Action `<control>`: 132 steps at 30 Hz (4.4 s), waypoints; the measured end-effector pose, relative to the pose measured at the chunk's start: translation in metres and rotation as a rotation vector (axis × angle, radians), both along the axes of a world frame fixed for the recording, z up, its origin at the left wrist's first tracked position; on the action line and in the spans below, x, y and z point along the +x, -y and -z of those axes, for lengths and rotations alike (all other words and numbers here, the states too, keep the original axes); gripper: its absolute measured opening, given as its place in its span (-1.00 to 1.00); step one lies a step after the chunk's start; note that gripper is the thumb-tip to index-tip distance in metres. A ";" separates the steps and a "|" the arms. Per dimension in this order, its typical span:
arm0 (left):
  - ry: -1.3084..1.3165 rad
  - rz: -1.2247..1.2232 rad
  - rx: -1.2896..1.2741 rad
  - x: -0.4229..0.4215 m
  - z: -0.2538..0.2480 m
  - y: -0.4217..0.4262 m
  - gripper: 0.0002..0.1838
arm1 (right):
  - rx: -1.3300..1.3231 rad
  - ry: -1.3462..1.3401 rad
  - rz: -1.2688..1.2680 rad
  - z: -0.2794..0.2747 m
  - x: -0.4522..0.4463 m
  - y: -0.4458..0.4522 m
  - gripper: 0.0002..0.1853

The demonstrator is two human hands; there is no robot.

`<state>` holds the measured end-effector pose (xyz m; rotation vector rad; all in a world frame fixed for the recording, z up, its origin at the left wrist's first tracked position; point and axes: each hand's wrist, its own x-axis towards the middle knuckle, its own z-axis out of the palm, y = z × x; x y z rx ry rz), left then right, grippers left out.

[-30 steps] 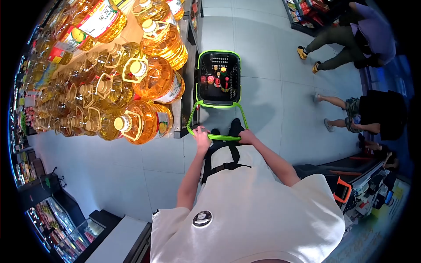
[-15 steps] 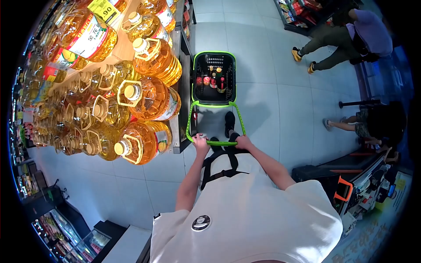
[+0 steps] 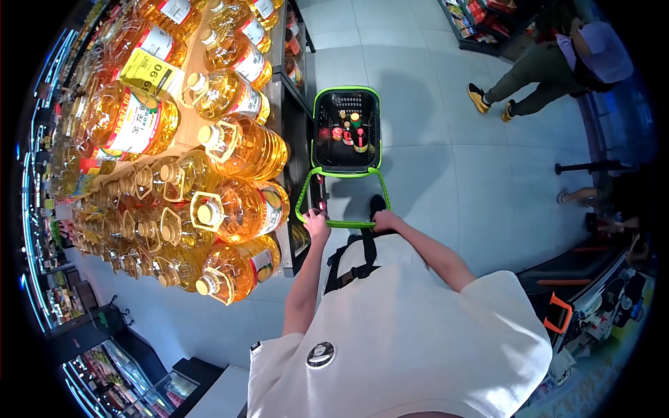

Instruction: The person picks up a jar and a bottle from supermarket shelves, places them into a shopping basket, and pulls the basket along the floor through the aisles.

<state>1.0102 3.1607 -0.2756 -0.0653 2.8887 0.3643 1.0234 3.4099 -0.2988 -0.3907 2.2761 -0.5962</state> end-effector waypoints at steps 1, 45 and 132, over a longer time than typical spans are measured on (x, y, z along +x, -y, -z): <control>0.009 -0.009 -0.027 -0.009 -0.003 -0.004 -0.85 | -0.003 0.018 0.005 -0.001 -0.009 -0.003 -0.69; -0.115 0.001 0.288 -0.299 -0.034 -0.042 -0.83 | 0.007 -0.004 0.025 -0.016 -0.301 -0.051 -0.68; -0.065 0.060 0.259 -0.695 -0.006 -0.219 -0.79 | -0.060 -0.174 0.193 -0.067 -0.711 -0.304 -0.82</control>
